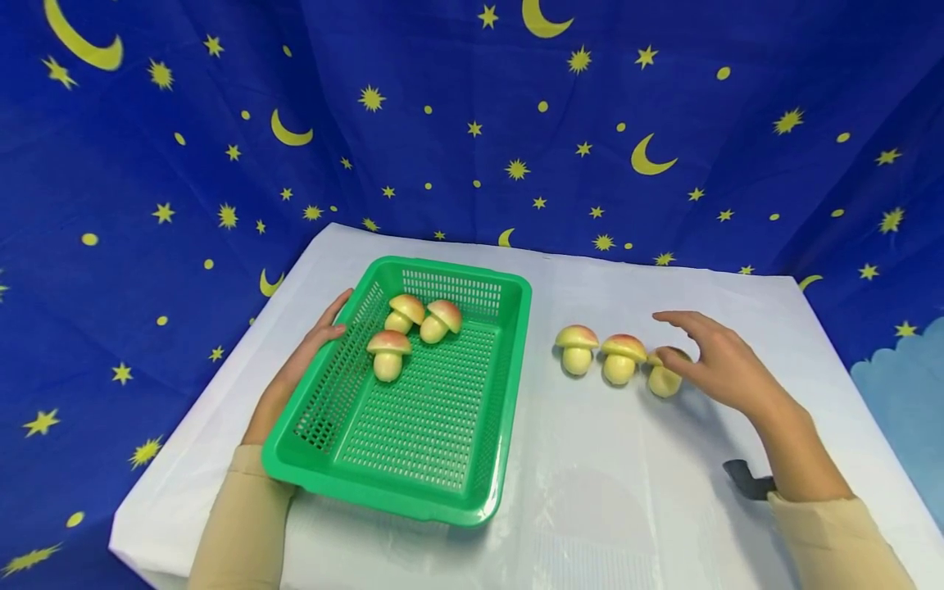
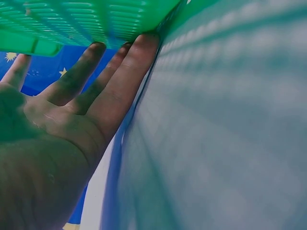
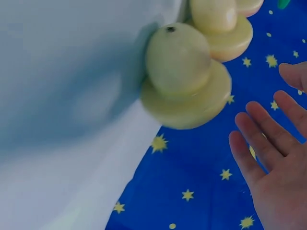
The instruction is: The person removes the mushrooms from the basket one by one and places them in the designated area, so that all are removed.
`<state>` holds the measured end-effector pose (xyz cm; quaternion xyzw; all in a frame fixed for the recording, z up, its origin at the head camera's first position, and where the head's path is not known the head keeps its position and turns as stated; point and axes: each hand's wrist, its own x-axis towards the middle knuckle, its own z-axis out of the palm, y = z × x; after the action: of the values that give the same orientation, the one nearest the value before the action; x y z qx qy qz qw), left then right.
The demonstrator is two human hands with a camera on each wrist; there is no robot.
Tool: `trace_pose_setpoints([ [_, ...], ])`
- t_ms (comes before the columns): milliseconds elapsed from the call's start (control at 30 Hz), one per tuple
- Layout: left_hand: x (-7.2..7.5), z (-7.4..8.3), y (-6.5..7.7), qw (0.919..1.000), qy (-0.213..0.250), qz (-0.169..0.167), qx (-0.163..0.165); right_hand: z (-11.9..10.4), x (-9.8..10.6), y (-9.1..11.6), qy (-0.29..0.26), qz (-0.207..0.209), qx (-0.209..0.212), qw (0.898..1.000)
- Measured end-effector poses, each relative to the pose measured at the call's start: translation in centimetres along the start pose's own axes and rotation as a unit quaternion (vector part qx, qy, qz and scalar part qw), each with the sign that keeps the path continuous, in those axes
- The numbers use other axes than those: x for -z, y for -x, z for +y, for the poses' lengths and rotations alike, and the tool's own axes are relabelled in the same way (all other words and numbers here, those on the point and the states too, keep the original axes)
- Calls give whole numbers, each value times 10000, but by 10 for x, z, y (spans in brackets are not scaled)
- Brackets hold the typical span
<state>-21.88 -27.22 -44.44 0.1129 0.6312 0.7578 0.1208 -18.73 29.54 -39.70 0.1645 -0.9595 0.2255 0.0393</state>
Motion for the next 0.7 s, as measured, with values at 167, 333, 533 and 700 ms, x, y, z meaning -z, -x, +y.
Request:
trace_pose_setpoints([
  [167, -4, 4, 0, 10000, 40, 41, 59, -8, -1, -6, -77, 35, 97, 9999],
  [333, 20, -18, -13, 9994, 126, -240, -226, -12, -4, -10, -199, 102, 369, 9991],
  [533, 107, -100, -56, 9866, 847, -1127, -824, -21, -7, -16, -196, 146, 537, 9983],
  [700, 104, -97, -55, 9868, 746, -1148, -862, -30, -6, -21, -155, 202, 683, 9973],
])
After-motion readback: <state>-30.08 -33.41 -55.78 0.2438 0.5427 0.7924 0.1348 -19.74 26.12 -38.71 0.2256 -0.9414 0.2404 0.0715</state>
